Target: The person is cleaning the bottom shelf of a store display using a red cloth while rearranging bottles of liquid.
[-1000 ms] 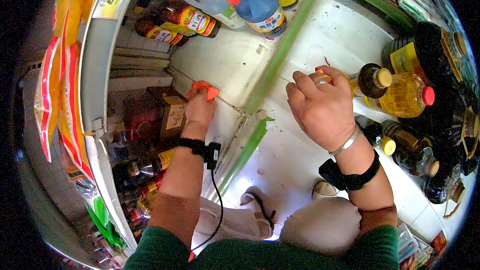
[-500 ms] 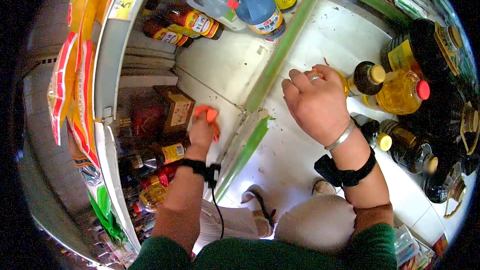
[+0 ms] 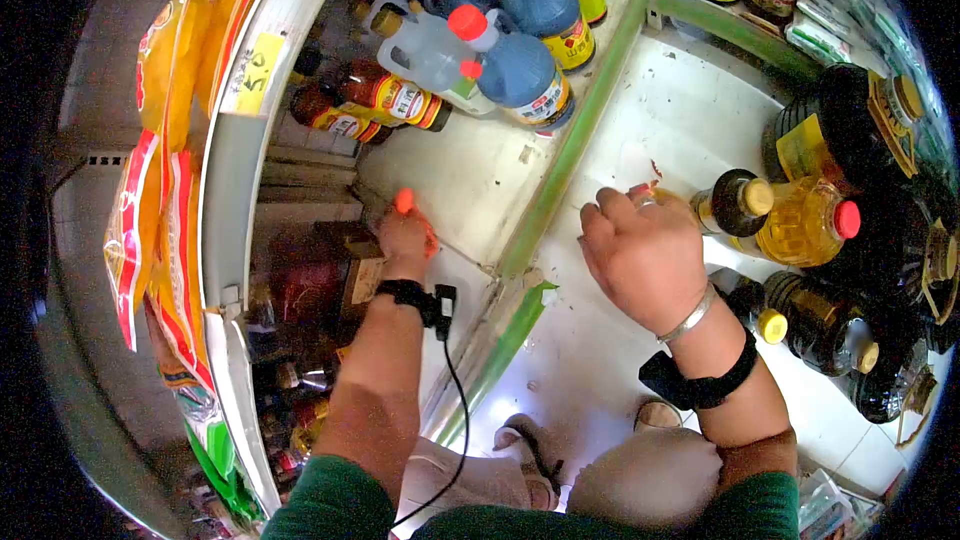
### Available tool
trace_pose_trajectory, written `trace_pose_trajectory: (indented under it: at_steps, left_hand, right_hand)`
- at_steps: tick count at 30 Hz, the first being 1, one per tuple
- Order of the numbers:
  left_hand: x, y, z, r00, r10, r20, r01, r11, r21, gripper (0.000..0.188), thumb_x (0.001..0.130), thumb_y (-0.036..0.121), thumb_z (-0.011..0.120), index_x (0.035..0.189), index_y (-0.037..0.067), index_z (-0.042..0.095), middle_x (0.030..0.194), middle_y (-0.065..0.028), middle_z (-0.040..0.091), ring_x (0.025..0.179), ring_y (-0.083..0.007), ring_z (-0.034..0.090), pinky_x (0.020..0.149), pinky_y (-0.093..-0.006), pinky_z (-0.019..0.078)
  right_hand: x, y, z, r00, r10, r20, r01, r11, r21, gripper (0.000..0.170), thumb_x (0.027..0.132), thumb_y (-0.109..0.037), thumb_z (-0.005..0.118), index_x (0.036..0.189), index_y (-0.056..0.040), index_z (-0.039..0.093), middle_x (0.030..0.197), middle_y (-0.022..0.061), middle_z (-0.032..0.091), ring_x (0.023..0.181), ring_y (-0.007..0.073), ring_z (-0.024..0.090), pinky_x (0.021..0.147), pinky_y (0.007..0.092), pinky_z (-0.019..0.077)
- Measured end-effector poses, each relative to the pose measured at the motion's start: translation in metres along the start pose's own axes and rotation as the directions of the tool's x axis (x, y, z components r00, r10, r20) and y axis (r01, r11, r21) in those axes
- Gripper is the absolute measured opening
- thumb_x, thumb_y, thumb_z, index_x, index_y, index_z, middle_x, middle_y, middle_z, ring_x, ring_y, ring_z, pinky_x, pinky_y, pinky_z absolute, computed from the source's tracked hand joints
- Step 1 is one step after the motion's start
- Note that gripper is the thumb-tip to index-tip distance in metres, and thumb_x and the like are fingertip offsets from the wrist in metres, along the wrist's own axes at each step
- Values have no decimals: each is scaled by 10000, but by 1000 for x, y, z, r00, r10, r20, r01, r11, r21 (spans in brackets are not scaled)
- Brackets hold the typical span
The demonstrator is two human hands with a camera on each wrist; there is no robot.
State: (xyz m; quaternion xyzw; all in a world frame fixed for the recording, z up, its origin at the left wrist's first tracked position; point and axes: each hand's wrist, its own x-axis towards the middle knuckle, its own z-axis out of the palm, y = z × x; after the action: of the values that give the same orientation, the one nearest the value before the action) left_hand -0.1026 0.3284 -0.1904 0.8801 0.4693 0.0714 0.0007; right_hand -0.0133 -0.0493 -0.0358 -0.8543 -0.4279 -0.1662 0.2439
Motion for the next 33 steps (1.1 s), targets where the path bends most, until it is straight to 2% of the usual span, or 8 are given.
trace_pose_trajectory:
  at_steps: [3,12,15,22,26,28,31,33]
  left_hand:
    - [48,-5,-34,867,-158,472,332,890,-313,259,893,282,527,973,45,596,677,-139,612,678,-294,640,621,-378,532]
    - [39,28,-64,893,-21,449,208,905,-371,196,877,236,551,954,75,630,754,-119,651,663,-275,633,630,-383,512]
    - [-10,43,-27,784,616,84,-417,621,-664,209,767,34,601,968,83,631,973,-95,602,919,-249,606,777,-341,480]
    - [-25,61,-54,681,722,124,-659,678,-327,331,732,60,635,1038,187,656,1155,-85,556,1047,-302,553,865,-380,472]
    - [84,8,41,846,516,-133,-449,556,-699,156,822,181,597,948,117,663,1019,-149,627,915,-328,609,766,-379,497]
    - [77,30,-28,959,173,224,-65,905,-421,252,872,301,532,939,90,654,959,-186,631,914,-323,614,770,-387,496]
    - [90,49,-59,930,-53,364,144,962,-230,338,895,367,476,930,82,655,868,-176,650,812,-317,647,687,-402,515]
    - [112,34,-22,969,46,243,-11,989,-144,293,881,317,492,850,65,637,719,-149,645,605,-299,650,553,-409,507]
  right_hand:
    - [1,1,-3,999,17,36,-16,1000,-9,212,698,-180,685,877,-91,616,887,46,590,665,214,583,595,369,468]
    - [3,0,-3,988,18,155,-22,999,24,327,649,-177,729,947,-103,616,1002,47,618,727,220,610,646,358,467]
    - [3,0,-2,988,26,152,-31,999,31,326,650,-175,727,947,-101,616,1005,48,616,740,223,611,656,356,468]
    - [1,-1,-4,993,30,117,-36,998,46,316,653,-168,723,941,-98,615,989,53,621,746,233,611,653,361,476]
    - [4,2,-5,992,10,123,-12,1000,16,295,662,-178,712,927,-95,613,979,49,606,729,219,601,631,360,470]
    - [5,2,-7,992,1,128,-2,1000,9,280,676,-193,699,922,-89,613,954,45,591,736,204,593,622,356,465]
    - [4,5,-5,992,-20,123,17,1000,21,276,678,-195,698,919,-89,614,941,44,593,750,200,592,631,349,463]
    - [5,4,-5,992,-18,121,15,1000,25,272,672,-192,701,909,-90,613,938,42,593,762,198,593,649,346,464]
